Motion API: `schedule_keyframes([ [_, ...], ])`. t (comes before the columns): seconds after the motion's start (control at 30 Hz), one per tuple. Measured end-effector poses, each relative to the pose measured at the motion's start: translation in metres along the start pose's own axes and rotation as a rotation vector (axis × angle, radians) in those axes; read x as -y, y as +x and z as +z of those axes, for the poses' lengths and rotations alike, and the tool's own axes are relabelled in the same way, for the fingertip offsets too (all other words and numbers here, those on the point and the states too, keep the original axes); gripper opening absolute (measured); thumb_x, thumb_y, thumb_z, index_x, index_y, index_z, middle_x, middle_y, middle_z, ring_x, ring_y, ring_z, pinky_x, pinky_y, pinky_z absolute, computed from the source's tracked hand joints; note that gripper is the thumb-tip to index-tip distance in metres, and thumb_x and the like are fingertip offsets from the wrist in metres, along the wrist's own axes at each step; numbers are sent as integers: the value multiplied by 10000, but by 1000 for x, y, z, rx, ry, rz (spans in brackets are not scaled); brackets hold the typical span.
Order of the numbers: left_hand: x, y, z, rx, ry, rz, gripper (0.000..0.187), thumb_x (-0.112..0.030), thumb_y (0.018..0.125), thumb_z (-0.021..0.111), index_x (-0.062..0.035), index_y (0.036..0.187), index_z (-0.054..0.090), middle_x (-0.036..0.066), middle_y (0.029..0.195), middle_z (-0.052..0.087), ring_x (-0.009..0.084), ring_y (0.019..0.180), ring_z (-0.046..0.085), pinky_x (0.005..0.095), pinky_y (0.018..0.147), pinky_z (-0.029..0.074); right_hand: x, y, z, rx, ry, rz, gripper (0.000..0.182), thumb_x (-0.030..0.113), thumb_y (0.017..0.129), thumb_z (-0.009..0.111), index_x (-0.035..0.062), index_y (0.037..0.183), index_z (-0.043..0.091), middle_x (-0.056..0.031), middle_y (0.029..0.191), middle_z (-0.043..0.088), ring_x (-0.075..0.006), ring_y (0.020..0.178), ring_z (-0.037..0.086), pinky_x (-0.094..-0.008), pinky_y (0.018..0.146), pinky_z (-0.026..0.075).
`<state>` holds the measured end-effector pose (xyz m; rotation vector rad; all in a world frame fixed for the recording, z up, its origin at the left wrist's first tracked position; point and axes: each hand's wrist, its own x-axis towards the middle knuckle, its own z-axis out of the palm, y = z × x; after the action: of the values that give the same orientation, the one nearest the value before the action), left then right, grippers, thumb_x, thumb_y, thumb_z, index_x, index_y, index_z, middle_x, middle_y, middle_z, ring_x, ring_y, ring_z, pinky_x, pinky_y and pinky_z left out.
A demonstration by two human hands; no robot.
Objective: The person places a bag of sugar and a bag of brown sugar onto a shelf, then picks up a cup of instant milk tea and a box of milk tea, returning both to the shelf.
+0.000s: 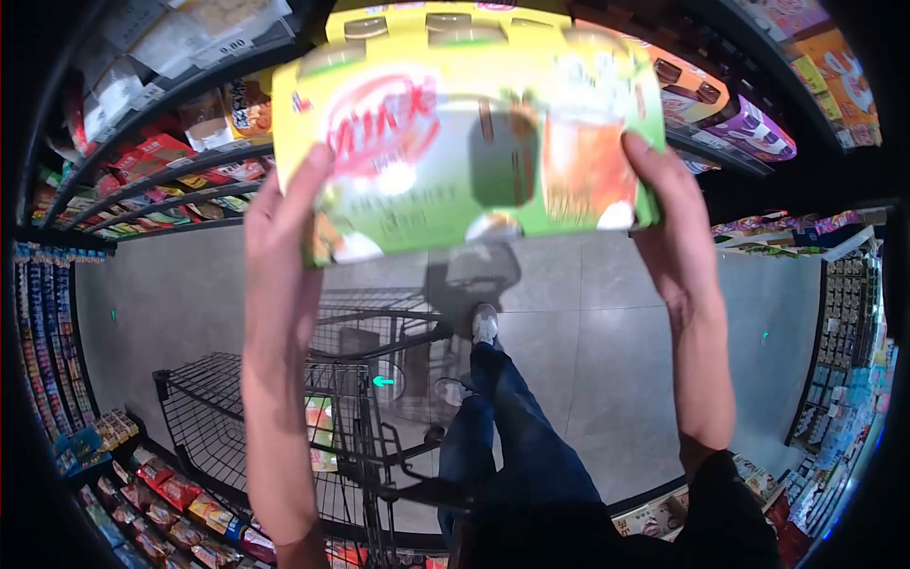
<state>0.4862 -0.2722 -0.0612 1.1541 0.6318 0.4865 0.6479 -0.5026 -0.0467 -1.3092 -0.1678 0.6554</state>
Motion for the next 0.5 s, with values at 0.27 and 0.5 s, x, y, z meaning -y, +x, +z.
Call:
schedule_keyframes([
  [0.27, -46, 76, 24, -54, 68, 92, 436, -299, 923, 606, 40, 1197, 584, 102, 1171, 643, 134, 1063, 605, 287, 953, 428, 24, 75, 18, 89, -41, -184, 445, 298, 937, 610, -28, 1233, 545, -98, 1198, 616, -130, 1105, 570, -274, 976, 409],
  [0.5, -42, 138, 34, -3, 161, 250, 445, -282, 905, 648, 30, 1206, 548, 114, 1155, 633, 147, 1082, 574, 293, 991, 382, 26, 135, 25, -9, -274, -315, 566, 380, 902, 640, -31, 1266, 502, -93, 1209, 590, -153, 1114, 530, -294, 990, 367],
])
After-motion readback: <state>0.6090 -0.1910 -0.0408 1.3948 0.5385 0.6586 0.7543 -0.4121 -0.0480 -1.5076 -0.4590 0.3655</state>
